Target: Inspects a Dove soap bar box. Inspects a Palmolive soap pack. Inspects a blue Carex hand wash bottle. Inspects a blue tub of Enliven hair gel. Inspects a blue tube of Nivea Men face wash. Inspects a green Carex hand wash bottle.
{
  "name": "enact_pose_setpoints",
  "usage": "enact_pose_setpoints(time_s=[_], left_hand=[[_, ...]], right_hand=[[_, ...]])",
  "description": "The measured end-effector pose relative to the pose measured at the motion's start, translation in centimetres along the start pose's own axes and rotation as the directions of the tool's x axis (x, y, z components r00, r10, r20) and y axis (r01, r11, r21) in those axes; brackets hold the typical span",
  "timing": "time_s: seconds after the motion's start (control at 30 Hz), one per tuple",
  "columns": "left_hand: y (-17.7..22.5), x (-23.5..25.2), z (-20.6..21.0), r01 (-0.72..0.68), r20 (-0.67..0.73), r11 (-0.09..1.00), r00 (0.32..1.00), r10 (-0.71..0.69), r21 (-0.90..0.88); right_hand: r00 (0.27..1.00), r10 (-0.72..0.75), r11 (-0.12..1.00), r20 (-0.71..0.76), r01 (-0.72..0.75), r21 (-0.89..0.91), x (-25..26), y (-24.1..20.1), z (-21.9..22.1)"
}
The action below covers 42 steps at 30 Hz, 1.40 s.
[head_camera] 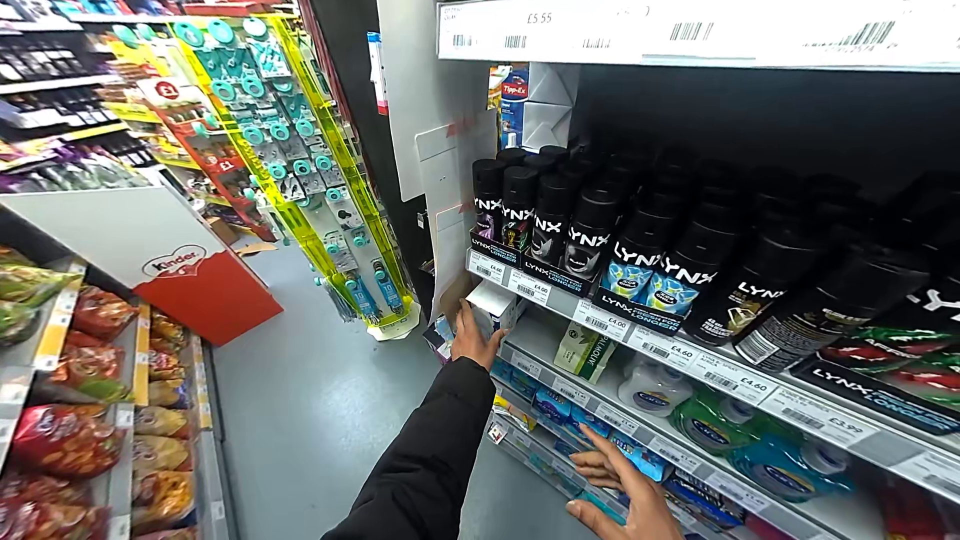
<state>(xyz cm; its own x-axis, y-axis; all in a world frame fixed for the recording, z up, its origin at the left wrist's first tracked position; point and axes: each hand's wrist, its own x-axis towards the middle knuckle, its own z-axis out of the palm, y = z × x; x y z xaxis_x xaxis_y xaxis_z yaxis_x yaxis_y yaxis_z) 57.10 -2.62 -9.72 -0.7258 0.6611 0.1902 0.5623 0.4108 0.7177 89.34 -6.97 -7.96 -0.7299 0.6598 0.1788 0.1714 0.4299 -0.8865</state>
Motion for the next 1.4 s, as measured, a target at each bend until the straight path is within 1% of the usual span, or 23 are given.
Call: enact_pose_setpoints(time_s=[0.07,0.17,0.27,0.33,0.4,0.5,0.57,0.7,0.87,0.97,1.17,1.4], left_hand=[[-0.5,-0.2,-0.2,-0.01,-0.013,1.0,1.0,0.01,-0.004],[-1.1,-1.7,-0.5,-0.073,-0.042,0.996,0.997,0.071,-0.044],[-1.4,-3.7,-1.5,-0.232,-0.055,0.965,0.972,0.227,-0.12],[-2.2,-5.0,-2.2,-0.349,-0.092,0.917,0.937,0.338,-0.195],[-2.4,-6.9,-3.8,-0.399,-0.097,0.866,0.916,0.389,-0.302],[-1.5,-10.8,-6.6,-0.316,-0.023,0.806,0.936,0.352,-0.501],[-1.3,-12.9,-8.0,-0.254,0.021,0.756,0.943,0.333,-0.604],[-1.1,-14.2,-9.2,-0.227,0.036,0.678,0.936,0.351,-0.699],[-0.4,-13.0,-10.1,-0.234,0.067,0.617,0.903,0.425,-0.751],[-1.1,-11.6,-10.4,-0.213,0.101,0.567,0.876,0.471,-0.796],[-4.3,-9.0,-12.8,-0.112,0.221,0.527,0.821,0.527,-0.842],[-8.6,-5.4,-15.3,0.03,0.336,0.517,0.792,0.51,-0.855]], right_hand=[[1.0,-0.002,1.0,0.006,0.002,-0.015,0.2,-0.1,0.2],[1.0,-0.021,0.999,-0.019,0.02,-0.027,0.2,0.0,0.6],[0.995,-0.08,0.996,-0.067,0.078,-0.032,0.5,0.6,0.8],[0.989,-0.121,0.992,-0.088,0.119,-0.028,0.7,1.1,1.0],[0.987,-0.135,0.991,-0.087,0.135,-0.006,0.9,1.1,1.4],[0.987,-0.141,0.989,-0.076,0.144,0.039,1.3,0.6,1.6],[0.987,-0.144,0.987,-0.074,0.149,0.061,1.7,0.2,2.0],[0.985,-0.161,0.979,-0.057,0.167,0.115,2.4,-0.5,3.0],[0.985,-0.161,0.978,-0.062,0.168,0.128,3.1,-1.6,4.6],[0.984,-0.131,0.981,-0.12,0.146,0.129,4.1,-2.5,5.6],[0.968,-0.023,0.987,-0.248,0.061,0.147,6.8,-4.5,9.6],[0.933,-0.016,0.992,-0.36,0.059,0.11,9.4,-6.6,14.0]])
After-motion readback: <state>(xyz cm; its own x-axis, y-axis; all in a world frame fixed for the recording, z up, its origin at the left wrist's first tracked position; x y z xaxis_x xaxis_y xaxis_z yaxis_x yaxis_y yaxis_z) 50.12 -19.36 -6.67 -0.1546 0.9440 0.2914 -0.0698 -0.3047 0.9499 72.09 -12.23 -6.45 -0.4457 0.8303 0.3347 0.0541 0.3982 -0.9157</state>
